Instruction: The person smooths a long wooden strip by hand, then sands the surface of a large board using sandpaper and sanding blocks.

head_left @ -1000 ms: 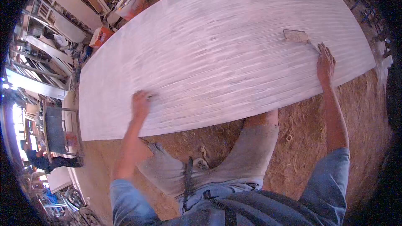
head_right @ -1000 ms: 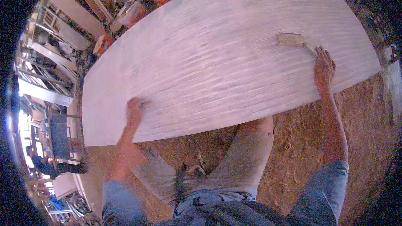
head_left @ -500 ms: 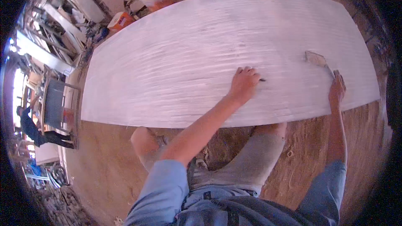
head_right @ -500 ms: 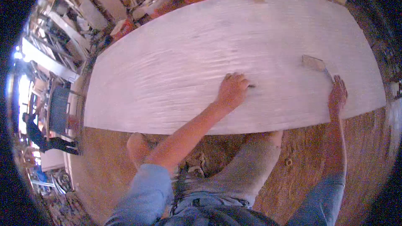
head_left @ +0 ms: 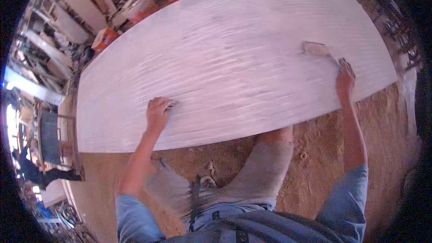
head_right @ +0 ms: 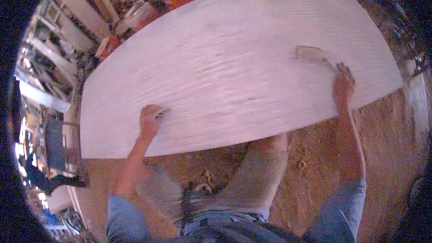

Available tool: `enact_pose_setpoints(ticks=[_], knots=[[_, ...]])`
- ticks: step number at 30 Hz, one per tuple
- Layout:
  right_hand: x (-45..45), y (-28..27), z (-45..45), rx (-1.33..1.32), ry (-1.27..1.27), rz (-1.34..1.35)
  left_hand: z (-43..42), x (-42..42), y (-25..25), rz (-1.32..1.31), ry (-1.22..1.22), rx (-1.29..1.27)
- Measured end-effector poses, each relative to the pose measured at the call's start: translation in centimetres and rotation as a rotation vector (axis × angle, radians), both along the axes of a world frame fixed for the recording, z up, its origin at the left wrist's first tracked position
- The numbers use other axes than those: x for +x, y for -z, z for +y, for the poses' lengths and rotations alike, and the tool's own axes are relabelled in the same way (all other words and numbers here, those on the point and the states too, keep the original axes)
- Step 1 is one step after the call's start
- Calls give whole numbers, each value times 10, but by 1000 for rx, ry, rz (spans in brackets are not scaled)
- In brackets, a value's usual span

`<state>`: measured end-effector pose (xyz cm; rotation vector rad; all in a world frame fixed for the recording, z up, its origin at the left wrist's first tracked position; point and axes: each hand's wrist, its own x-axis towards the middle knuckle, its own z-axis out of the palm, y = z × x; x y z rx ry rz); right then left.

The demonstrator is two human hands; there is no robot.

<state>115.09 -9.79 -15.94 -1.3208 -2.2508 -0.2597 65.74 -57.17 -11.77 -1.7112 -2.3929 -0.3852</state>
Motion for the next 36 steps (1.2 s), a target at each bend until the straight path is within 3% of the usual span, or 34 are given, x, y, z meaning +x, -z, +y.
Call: enact_pose_setpoints(ticks=[1,7,9,11,13,15,17,18,21,25,29,31,32,33,36], knots=[[-5,-7,-7,0,24,-15,30,23,2,26,126,106],[-4,-4,-5,-38,100,-20,204,164,-2,-99,322,219],[-8,-12,-10,-62,95,-40,257,198,7,-182,347,91],[-7,-12,-15,-57,98,-50,307,232,19,-178,399,206],[-8,-15,-14,-35,85,-53,329,257,12,-162,392,139],[-8,-13,-13,-45,78,-35,327,254,9,-140,372,72],[-5,-7,-5,-60,102,-33,295,225,19,-119,379,193],[-5,-2,-3,-85,135,-38,265,194,13,-167,363,33],[-4,-4,-8,-31,78,-32,144,94,25,-34,305,149],[-5,-8,-13,-38,92,-51,35,14,-4,-65,91,-26],[-4,-3,-7,-42,117,-112,86,54,-8,-108,228,0],[-6,-3,-8,-46,123,-100,150,101,8,-130,338,131],[-7,-4,-9,-45,113,-90,187,125,15,-167,333,15],[-7,-6,-10,-43,101,-79,225,151,33,-182,409,149],[-10,-19,-16,-42,99,-108,333,252,22,-197,492,295]])
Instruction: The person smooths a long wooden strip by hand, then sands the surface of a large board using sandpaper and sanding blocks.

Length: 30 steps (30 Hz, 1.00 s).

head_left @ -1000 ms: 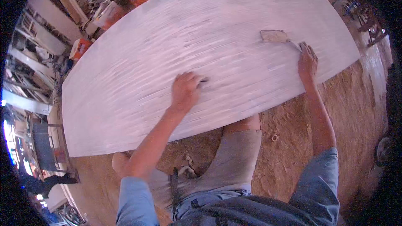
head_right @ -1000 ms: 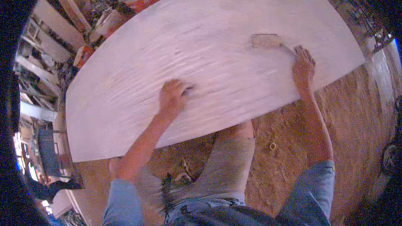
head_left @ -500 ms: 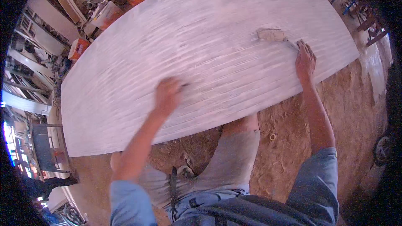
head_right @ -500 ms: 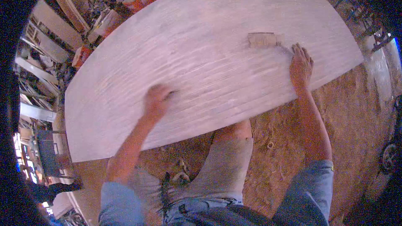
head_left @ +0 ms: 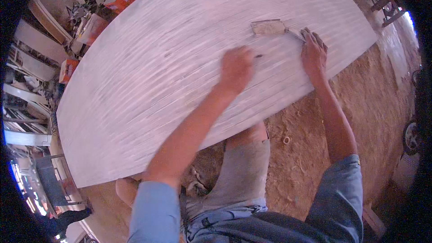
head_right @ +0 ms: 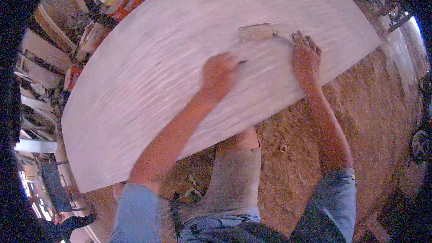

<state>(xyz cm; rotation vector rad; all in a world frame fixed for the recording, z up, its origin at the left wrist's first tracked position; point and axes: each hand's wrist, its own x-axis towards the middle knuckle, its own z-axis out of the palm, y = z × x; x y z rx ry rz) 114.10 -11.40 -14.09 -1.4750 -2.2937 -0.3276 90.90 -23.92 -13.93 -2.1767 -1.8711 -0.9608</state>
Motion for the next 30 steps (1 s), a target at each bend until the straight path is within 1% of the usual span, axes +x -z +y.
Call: enact_pose_setpoints(ticks=[2,5,6,7,8,9,10,11,12,13,15,16,17,18,20,22,24,25,26,27,28,30], knots=[[3,0,1,-20,-2,28,45,42,-6,133,-84,-240],[3,4,2,-38,-2,50,46,42,-6,140,-89,-210],[3,6,4,-36,7,41,31,28,-7,139,-82,-212],[3,7,5,-33,1,50,3,3,-6,139,-75,-216],[3,10,7,-18,16,61,-29,-29,2,87,-43,-97],[3,13,9,-7,29,71,-68,-61,-7,125,-71,-224],[3,14,9,-15,20,76,-110,-94,0,168,-153,-177],[4,14,9,-9,27,63,-156,-118,-15,166,-194,-164],[4,13,9,-1,31,50,-199,-150,-8,172,-294,-180],[3,12,8,-8,17,54,-234,-170,-19,171,-346,-251],[1,10,6,16,34,11,-287,-191,-40,142,-367,-390],[2,11,7,19,39,14,-295,-190,-40,143,-382,-394],[2,10,7,17,28,18,-299,-187,-37,197,-337,-387],[3,9,7,-7,48,0,-300,-181,-35,250,-289,-381],[3,10,8,-30,72,-18,-263,-158,-26,169,-260,-381],[5,13,10,-27,57,-40,-204,-123,-23,156,-201,-297],[5,14,12,-32,49,-31,-137,-82,-19,118,-97,-274],[5,13,12,-38,38,-16,-104,-64,-2,75,-69,-219],[6,13,11,-32,37,-18,-78,-40,-2,29,-8,-120],[4,9,9,-23,18,1,-42,-2,-7,14,-32,-50],[3,7,6,-19,-1,22,-38,5,-15,15,-28,-112],[4,7,3,-14,-10,24,-54,-11,-16,54,-20,-120]])
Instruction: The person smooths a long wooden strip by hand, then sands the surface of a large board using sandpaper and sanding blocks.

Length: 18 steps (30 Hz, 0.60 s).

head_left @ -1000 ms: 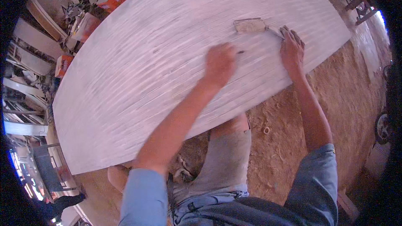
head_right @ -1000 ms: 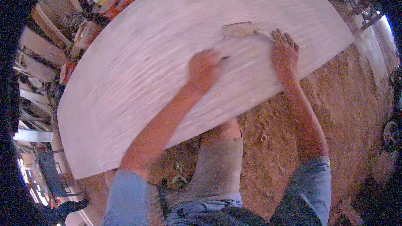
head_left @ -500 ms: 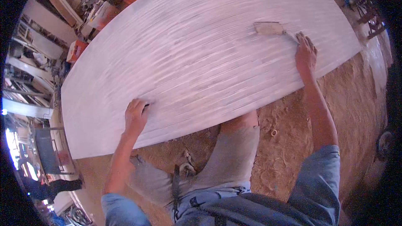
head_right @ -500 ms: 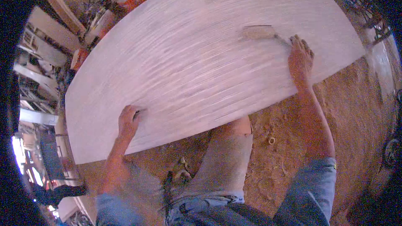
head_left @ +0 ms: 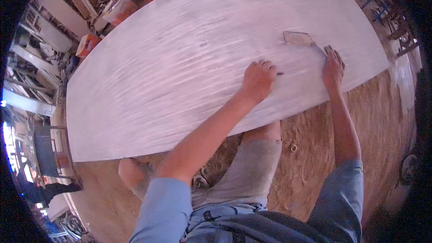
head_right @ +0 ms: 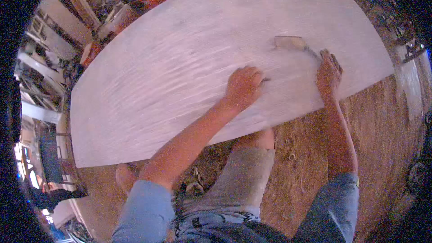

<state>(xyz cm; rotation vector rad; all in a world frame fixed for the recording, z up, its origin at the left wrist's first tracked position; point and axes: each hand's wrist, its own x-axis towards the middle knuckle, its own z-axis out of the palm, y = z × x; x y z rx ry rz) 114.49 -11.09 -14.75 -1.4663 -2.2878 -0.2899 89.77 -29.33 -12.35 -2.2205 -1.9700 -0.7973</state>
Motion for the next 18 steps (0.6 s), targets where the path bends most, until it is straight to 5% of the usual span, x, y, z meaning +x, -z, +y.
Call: enact_pose_setpoints(ticks=[3,6,9,13,18], knots=[[2,1,2,-14,-5,21,-74,-67,9,47,42,-79],[3,3,1,-20,-14,33,-192,-156,4,250,-166,-184],[6,8,4,2,-32,25,-247,-188,-32,229,-237,-271],[6,13,9,39,-7,-6,-210,-173,-14,40,-180,-215],[-3,1,2,-24,35,-11,-42,-47,23,-64,17,-32]])
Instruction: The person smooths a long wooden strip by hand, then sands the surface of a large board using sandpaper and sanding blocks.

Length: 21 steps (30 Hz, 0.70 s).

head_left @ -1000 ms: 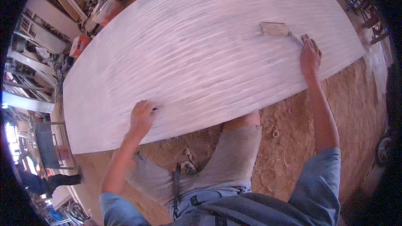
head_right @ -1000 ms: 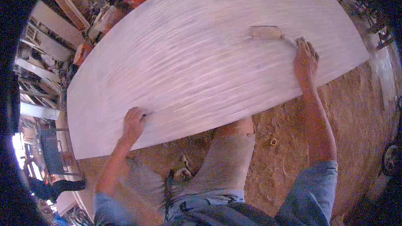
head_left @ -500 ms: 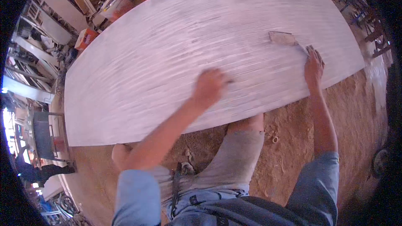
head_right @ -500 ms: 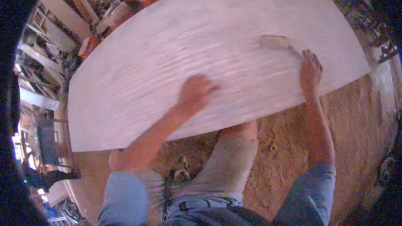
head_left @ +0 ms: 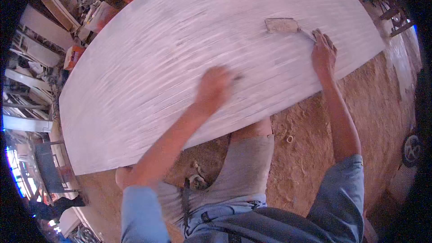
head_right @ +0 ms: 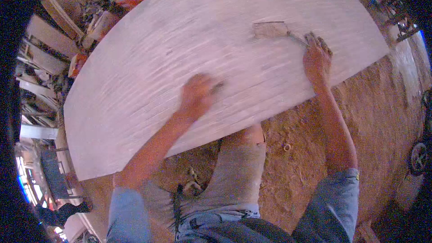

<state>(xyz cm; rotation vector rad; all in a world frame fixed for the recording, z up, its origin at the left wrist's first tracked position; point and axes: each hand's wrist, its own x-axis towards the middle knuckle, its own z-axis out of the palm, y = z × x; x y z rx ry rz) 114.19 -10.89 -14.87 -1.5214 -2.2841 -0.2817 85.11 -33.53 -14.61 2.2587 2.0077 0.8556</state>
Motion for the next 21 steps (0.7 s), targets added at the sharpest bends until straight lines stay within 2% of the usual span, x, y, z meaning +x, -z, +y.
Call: enact_pose_setpoints(ticks=[1,4,7,10,11,12,13,17,19,21], knots=[[-1,-4,0,-12,4,-3,34,32,-18,-79,87,26],[2,-2,1,22,-28,30,112,93,3,-22,38,113],[-4,-8,-4,0,-8,0,103,91,-7,64,14,78],[7,9,11,-4,-34,-72,19,12,-11,166,11,-47],[7,13,13,-10,-59,-58,-22,-20,-15,111,-80,-103],[8,14,14,19,-45,-60,-68,-59,-8,204,-104,-47],[8,14,12,49,-28,-65,-120,-96,-12,134,-143,-48],[9,15,15,49,-47,-58,-281,-218,-38,338,-486,-225],[9,16,12,51,-39,-21,-318,-238,-52,141,-597,-325],[5,13,10,43,-19,-34,-299,-233,-21,177,-562,-260]])
